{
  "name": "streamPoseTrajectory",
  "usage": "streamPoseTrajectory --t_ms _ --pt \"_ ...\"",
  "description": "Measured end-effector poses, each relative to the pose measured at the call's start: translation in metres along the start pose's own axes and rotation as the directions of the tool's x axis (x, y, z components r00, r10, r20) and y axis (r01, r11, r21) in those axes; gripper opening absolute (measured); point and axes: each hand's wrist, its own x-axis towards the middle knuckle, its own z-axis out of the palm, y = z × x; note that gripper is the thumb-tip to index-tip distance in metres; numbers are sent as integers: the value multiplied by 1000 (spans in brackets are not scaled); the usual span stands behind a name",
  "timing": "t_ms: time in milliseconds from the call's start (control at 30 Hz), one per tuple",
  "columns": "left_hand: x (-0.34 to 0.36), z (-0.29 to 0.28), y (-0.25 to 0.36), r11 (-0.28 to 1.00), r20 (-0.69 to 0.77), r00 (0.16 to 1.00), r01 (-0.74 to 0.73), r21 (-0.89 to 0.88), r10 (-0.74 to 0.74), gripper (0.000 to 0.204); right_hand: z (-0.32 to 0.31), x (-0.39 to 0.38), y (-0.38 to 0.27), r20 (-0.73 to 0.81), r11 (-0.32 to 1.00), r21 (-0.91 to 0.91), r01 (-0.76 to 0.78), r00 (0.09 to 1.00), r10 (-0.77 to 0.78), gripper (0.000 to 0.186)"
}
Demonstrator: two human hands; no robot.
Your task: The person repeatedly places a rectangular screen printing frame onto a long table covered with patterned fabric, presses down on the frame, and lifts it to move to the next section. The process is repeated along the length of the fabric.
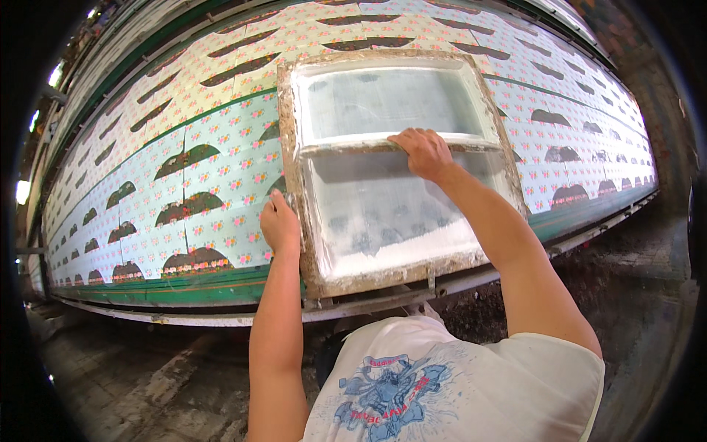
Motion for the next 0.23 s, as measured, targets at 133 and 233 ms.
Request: streamPoseTrajectory --t_ms 133,233 --pt "-6 0 11 998 -55 998 41 -38 -43 66 14 75 40 -4 999 -13 -30 1000 30 50" --pt "0 8 -4 990 -99 994 32 -134 -45 61 20 131 70 40 1000 4 -22 999 21 50"
